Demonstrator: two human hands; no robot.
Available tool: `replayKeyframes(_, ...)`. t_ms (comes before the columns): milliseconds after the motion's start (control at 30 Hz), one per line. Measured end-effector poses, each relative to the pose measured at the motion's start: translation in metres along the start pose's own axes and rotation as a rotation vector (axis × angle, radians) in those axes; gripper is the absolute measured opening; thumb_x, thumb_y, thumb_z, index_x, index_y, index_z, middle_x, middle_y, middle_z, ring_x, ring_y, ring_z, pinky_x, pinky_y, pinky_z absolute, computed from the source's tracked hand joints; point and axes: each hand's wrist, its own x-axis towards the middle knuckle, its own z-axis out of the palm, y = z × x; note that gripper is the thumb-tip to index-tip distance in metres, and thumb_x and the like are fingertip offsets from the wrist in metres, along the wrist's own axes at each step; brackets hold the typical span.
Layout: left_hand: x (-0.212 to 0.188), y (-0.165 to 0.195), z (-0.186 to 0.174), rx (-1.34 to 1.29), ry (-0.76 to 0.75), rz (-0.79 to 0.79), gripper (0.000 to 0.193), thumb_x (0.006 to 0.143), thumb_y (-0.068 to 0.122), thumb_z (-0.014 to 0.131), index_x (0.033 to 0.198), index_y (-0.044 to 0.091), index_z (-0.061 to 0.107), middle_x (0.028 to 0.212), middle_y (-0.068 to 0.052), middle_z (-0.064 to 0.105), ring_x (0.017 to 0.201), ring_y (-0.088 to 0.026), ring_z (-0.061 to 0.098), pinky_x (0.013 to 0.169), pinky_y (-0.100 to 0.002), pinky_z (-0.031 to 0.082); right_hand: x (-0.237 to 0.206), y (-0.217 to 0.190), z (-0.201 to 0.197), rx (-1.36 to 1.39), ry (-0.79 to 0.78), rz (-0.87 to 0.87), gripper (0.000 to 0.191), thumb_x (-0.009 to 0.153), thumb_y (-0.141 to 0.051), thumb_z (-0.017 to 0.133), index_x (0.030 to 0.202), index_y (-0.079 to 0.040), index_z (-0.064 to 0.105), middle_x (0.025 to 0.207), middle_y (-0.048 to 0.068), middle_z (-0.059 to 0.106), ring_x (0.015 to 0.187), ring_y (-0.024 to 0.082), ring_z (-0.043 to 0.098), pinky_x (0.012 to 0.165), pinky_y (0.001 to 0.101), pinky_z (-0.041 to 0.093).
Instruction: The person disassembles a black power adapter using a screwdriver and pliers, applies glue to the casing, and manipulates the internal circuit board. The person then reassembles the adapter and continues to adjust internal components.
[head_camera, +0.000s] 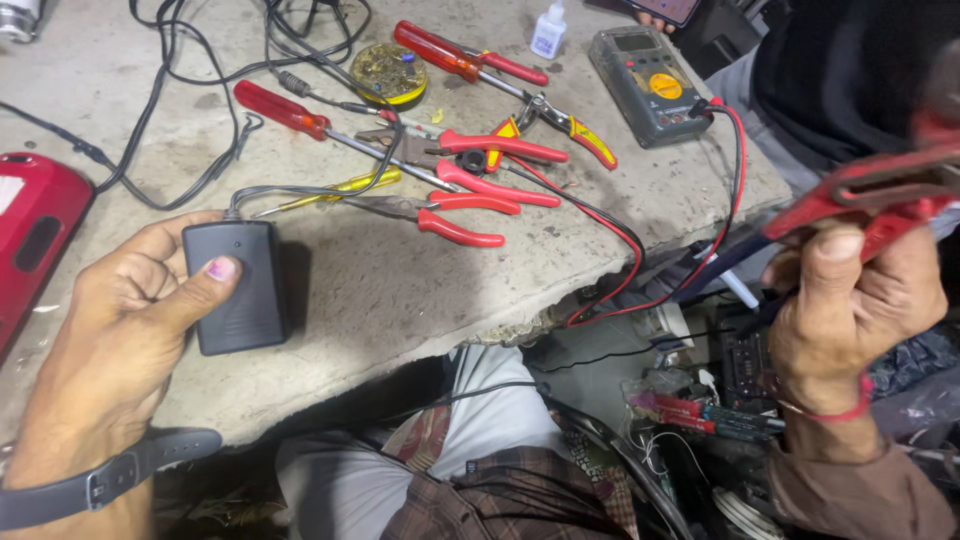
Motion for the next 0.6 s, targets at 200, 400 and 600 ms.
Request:
replayKeyframes(200, -0.010, 0.002, 0.003, 0.057, -0.010, 0.181, 0.044, 0.091, 0.003, 0.074, 0.134, 0.002, 0.064, 0.111, -0.005, 0.075, 0.099, -0.011, 0.068, 0.087, -0.023, 0.055, 0.002, 0.080, 0.010, 0.323, -0.027, 0.118, 0.041, 0.122, -0.034, 0.053, 0.137, 0.004, 0.059, 0.110, 0.019, 0.068, 0.093, 0.024, 0.066, 0.089, 0.0354, 0.054)
replayKeyframes(400, -0.016, 0.000, 0.005, -0.040, -0.084, 0.493, 0.051, 0.095, 0.003, 0.076, 0.142, 0.001, 0.054, 0.126, -0.009, 0.071, 0.116, -0.013, 0.068, 0.104, -0.030, 0.057, 0.029, 0.125, 0.060, 0.240, -0.260, 0.356, 0.045, 0.120, -0.039, 0.057, 0.122, 0.005, 0.062, 0.094, 0.019, 0.068, 0.080, 0.027, 0.066, 0.078, 0.0422, 0.053)
replayKeyframes(600, -0.014, -0.004, 0.005, -0.018, -0.101, 0.457, 0.058, 0.096, 0.008, 0.073, 0.148, 0.000, 0.049, 0.124, -0.007, 0.070, 0.114, -0.011, 0.065, 0.102, -0.027, 0.055, 0.113, 0.100, 0.111, -0.846, -0.753, 0.022, 0.053, 0.120, -0.044, 0.062, 0.107, 0.007, 0.073, 0.076, 0.020, 0.070, 0.070, 0.029, 0.069, 0.073, 0.0479, 0.054)
